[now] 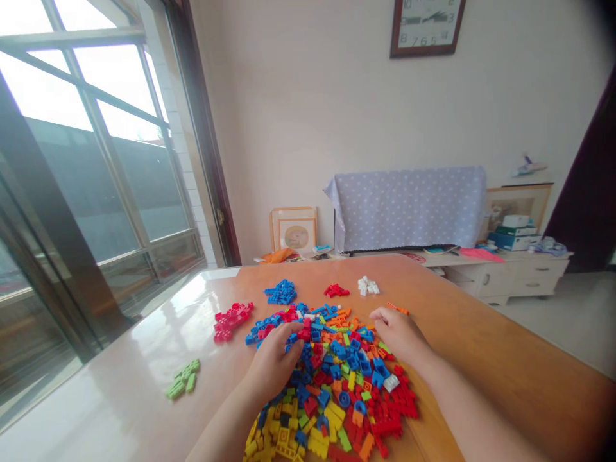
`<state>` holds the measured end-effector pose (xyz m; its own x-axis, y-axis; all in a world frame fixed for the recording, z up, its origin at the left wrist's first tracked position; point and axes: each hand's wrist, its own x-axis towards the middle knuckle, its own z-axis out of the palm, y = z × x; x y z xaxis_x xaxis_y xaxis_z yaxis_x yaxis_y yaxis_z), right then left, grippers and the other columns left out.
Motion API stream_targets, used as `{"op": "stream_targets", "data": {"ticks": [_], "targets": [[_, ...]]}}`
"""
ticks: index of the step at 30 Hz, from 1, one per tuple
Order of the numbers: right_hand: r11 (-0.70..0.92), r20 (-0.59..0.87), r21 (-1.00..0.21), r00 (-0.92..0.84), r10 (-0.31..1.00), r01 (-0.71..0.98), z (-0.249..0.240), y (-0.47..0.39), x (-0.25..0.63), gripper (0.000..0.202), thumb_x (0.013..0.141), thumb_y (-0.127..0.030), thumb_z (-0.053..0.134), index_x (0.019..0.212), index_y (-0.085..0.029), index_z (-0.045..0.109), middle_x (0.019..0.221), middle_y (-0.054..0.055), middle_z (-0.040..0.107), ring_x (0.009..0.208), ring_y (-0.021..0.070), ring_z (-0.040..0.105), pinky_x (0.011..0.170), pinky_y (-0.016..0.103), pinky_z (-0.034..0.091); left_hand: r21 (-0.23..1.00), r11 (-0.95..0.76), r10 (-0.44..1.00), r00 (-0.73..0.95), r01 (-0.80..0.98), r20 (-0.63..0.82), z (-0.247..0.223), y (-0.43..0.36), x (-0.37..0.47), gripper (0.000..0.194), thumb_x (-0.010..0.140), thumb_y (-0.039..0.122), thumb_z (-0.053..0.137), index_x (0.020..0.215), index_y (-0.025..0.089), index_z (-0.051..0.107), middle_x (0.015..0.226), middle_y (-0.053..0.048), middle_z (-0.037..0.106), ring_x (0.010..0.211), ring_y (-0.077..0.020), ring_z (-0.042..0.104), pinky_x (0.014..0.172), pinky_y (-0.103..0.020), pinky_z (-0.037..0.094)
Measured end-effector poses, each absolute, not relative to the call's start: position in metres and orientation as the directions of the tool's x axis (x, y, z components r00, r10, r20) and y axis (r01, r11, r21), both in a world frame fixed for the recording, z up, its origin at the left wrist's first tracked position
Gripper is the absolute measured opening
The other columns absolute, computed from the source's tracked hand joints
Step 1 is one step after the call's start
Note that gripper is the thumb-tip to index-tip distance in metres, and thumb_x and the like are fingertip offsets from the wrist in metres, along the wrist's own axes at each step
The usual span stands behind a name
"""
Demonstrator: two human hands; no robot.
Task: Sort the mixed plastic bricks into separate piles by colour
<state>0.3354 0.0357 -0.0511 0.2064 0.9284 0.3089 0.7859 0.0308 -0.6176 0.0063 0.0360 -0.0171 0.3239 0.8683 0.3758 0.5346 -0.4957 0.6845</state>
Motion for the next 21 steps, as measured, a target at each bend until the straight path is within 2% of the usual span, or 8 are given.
{"op": "stream_targets", "data": {"ticks": [5, 10, 17, 21], "targets": [[0.022, 0.305, -0.531, 0.166, 0.938, 0.847, -0.065, 0.045, 0.339, 0.038, 0.093, -0.023, 0.045, 0.118, -0.025, 0.073, 0.12, 0.006, 0.073, 0.113, 0.0202, 0.066, 0.095, 0.03, 0.048, 0.498, -0.645, 0.763, 0.511, 0.579, 0.395, -0.016, 0.028, 0.012, 0.035, 0.096, 0.04, 0.058, 0.128, 0.029, 0.07, 0.132, -0.007, 0.068, 0.123, -0.0279, 0.061, 0.107, -0.042, 0.049], [-0.016, 0.26, -0.494, 0.165, 0.951, 0.869, -0.07, 0.048, 0.346, 0.048, 0.092, -0.016, 0.044, 0.132, -0.026, 0.068, 0.127, 0.009, 0.071, 0.115, 0.0207, 0.066, 0.096, 0.03, 0.048, 0.44, -0.662, 0.749, 0.565, 0.607, 0.347, -0.023, 0.03, 0.012, 0.035, 0.097, 0.038, 0.057, 0.129, 0.031, 0.07, 0.139, -0.006, 0.065, 0.13, -0.0301, 0.057, 0.11, -0.046, 0.045], [-0.07, 0.211, -0.439, 0.178, 0.961, 0.896, -0.071, 0.05, 0.352, 0.041, 0.092, -0.02, 0.051, 0.126, -0.029, 0.071, 0.119, 0.008, 0.074, 0.108, 0.0207, 0.067, 0.091, 0.03, 0.047, 0.415, -0.66, 0.75, 0.571, 0.626, 0.333, -0.027, 0.032, 0.013, 0.036, 0.097, 0.04, 0.057, 0.13, 0.03, 0.069, 0.139, -0.007, 0.065, 0.127, -0.0293, 0.058, 0.109, -0.043, 0.046], [-0.091, 0.214, -0.41, 0.193, 0.958, 0.908, -0.071, 0.053, 0.351, 0.034, 0.093, -0.022, 0.052, 0.118, -0.026, 0.074, 0.118, 0.008, 0.073, 0.109, 0.0212, 0.064, 0.089, 0.03, 0.044, 0.391, -0.659, 0.752, 0.576, 0.642, 0.321, -0.025, 0.033, 0.013, 0.035, 0.097, 0.04, 0.057, 0.128, 0.029, 0.069, 0.137, -0.007, 0.065, 0.126, -0.0291, 0.059, 0.108, -0.044, 0.046]]}}
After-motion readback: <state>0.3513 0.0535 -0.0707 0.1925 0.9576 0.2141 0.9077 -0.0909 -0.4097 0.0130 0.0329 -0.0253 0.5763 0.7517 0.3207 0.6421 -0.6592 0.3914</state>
